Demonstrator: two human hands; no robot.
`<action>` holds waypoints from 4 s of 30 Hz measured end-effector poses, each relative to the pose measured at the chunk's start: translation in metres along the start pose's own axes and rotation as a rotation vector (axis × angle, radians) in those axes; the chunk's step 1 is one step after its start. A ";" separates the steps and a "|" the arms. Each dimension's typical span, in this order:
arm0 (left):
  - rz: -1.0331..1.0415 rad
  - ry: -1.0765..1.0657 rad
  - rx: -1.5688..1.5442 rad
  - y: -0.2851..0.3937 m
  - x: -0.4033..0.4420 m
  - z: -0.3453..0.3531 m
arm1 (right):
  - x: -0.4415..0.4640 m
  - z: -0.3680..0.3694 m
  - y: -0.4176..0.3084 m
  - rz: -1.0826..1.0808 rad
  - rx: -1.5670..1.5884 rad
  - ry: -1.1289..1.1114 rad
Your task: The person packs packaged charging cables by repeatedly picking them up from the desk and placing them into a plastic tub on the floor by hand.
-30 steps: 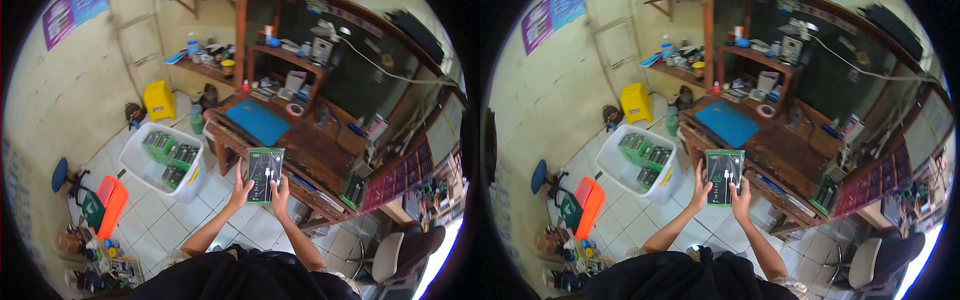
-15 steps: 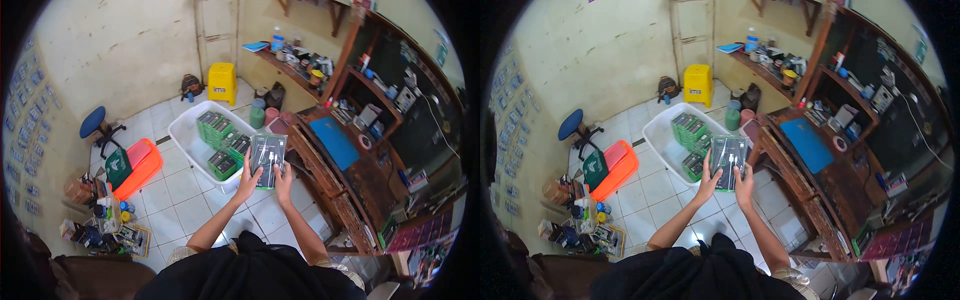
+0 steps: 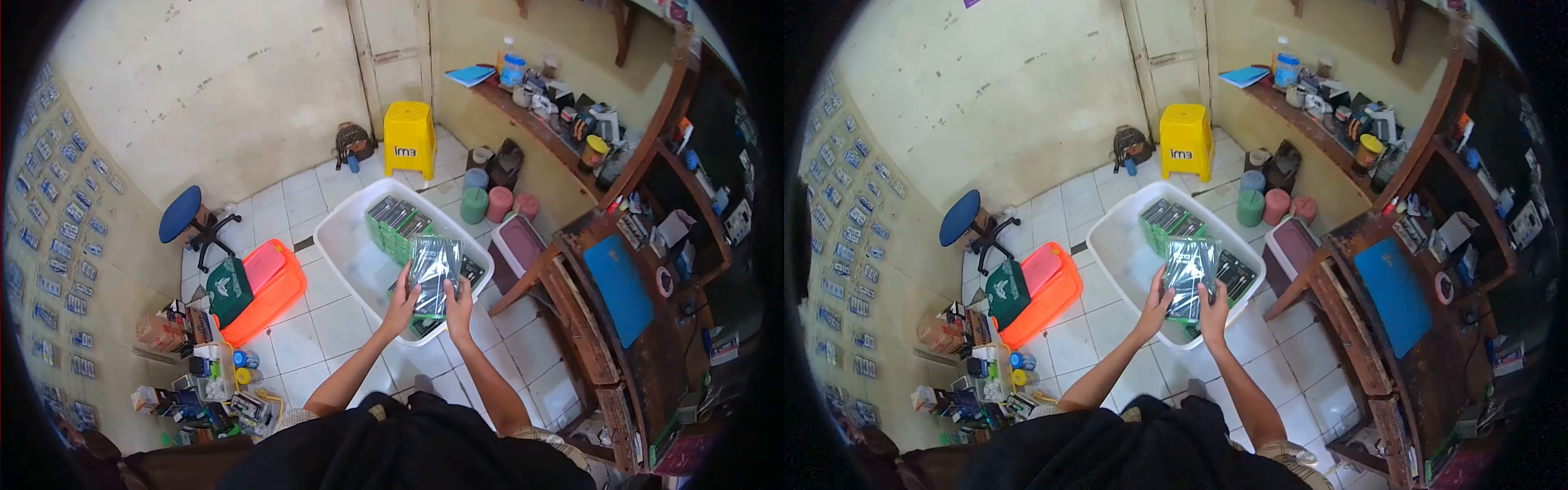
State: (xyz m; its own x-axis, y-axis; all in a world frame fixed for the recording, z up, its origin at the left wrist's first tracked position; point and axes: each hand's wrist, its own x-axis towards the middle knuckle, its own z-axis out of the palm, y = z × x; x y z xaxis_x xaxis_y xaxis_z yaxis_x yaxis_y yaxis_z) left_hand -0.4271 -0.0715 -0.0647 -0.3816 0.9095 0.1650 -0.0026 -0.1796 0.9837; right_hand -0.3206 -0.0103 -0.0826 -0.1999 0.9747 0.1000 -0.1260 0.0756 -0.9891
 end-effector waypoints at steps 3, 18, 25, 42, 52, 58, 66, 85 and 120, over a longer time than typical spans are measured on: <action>-0.050 0.002 -0.038 -0.002 0.021 -0.023 | 0.020 0.019 0.021 0.001 -0.149 0.006; -0.296 -0.393 0.366 -0.172 0.124 -0.191 | 0.024 0.155 0.164 0.421 -0.449 0.278; -0.286 -0.545 0.588 -0.293 0.120 -0.232 | 0.010 0.185 0.281 0.642 -0.556 0.349; -0.378 -0.614 0.626 -0.536 0.163 -0.212 | 0.073 0.162 0.530 0.590 -0.773 0.397; -0.384 -0.604 0.545 -0.550 0.146 -0.205 | 0.077 0.168 0.513 0.638 -0.754 0.310; -0.405 -0.662 0.491 -0.447 0.167 -0.216 | 0.066 0.152 0.405 0.590 -0.646 0.279; -0.423 -0.684 0.565 -0.323 0.138 -0.287 | -0.052 0.097 0.247 0.619 -0.839 0.507; -0.423 -1.334 0.886 -0.293 -0.004 -0.218 | -0.586 0.104 0.289 1.549 -0.455 0.797; 0.812 -1.233 0.050 -0.006 -0.249 0.538 | -0.403 -0.549 -0.025 0.229 -1.116 1.177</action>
State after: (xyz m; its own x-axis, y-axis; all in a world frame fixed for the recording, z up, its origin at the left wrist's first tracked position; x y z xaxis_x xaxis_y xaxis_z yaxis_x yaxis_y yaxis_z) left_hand 0.1656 -0.0951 -0.0739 0.7463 0.3102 0.5889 -0.1364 -0.7947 0.5914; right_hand 0.2969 -0.2898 -0.1573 0.7583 0.5603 0.3334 0.6274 -0.4882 -0.6067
